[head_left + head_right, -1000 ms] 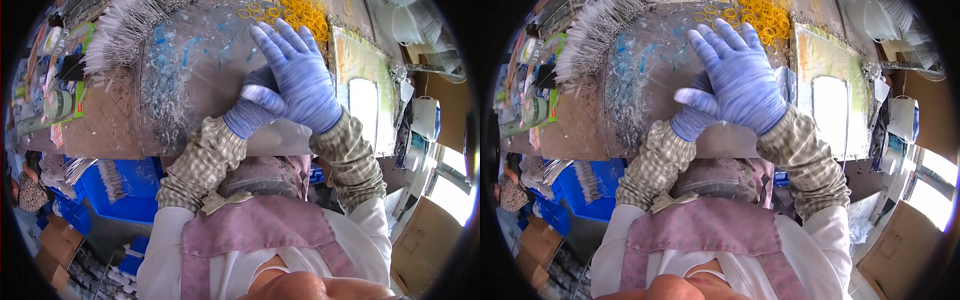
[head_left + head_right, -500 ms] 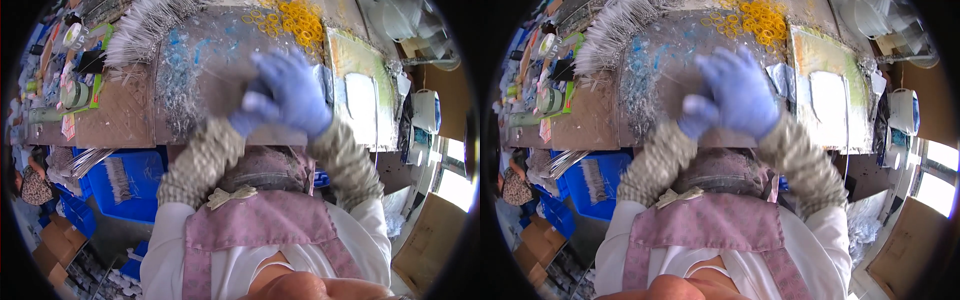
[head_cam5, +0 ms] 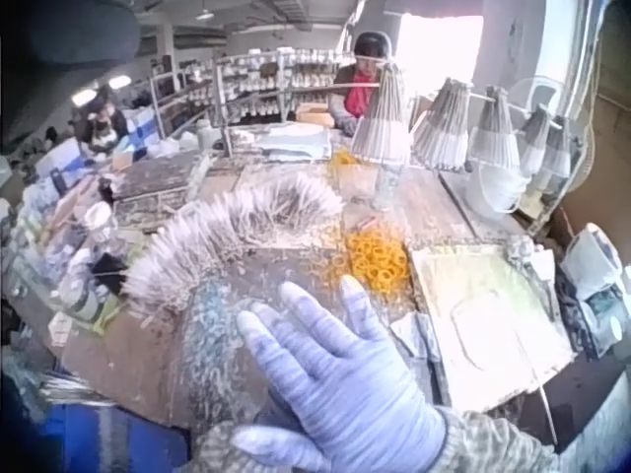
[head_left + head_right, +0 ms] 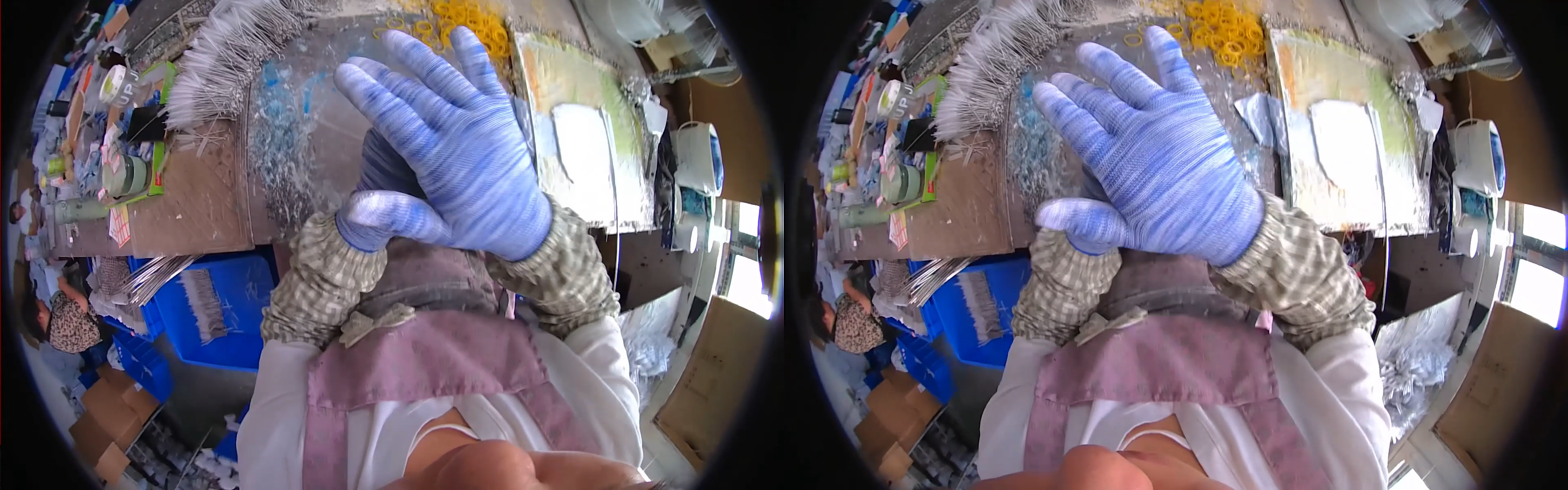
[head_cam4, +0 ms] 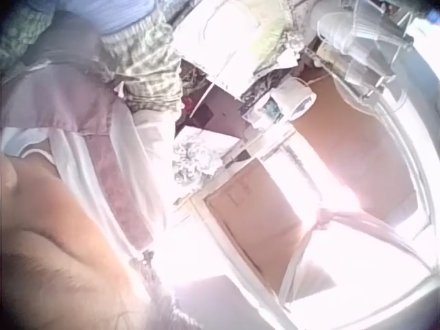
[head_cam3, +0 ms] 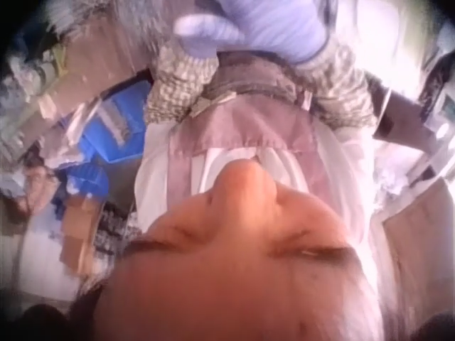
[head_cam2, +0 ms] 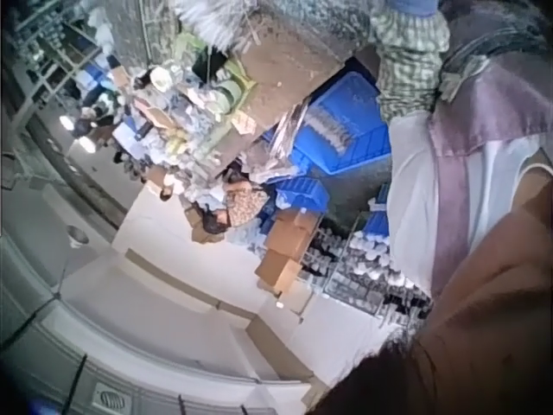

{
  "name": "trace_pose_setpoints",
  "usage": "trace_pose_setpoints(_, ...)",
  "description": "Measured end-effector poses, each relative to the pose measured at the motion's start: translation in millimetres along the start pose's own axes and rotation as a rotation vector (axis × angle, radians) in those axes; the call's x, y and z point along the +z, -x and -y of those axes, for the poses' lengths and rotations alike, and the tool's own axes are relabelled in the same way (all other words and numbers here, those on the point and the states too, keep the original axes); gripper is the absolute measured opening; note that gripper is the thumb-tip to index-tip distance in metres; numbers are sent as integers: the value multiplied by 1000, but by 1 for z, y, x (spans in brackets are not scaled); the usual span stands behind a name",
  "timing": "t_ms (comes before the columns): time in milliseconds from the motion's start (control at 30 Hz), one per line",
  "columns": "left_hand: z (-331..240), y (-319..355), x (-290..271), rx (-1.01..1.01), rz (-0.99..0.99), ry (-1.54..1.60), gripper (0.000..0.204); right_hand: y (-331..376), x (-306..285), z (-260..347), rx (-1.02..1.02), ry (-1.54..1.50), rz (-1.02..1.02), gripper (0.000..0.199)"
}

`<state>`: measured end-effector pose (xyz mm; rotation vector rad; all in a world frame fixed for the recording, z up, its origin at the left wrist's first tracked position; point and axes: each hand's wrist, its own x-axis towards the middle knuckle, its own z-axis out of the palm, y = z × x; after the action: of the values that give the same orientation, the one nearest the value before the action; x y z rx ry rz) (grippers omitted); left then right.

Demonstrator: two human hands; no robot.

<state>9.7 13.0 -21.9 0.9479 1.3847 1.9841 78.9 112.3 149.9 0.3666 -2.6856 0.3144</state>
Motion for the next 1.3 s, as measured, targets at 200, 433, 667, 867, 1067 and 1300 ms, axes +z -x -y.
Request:
trace_pose_setpoints(200,-45,-8,-1,-142,51,-346,48,54,64,-49,137,-815,-419,116)
trace_pose_setpoints(433,-18,6,-14,19,25,-462,69,116,145,-59,298,-183,186,141)
trace_pose_setpoints(667,5,23,-29,-219,-115,84,94,92,140,-34,517,-1063,-92,104)
trace_pose_setpoints(867,-44,3,-10,-104,-61,108,85,74,85,-68,498,-1292,455,86)
trace_pose_setpoints(1067,-48,-6,9,29,-153,-281,79,81,95,-47,340,-671,-123,107)
trace_pose_setpoints(1300,-5,3,-19,-46,133,-448,94,111,142,-55,373,-294,7,119)
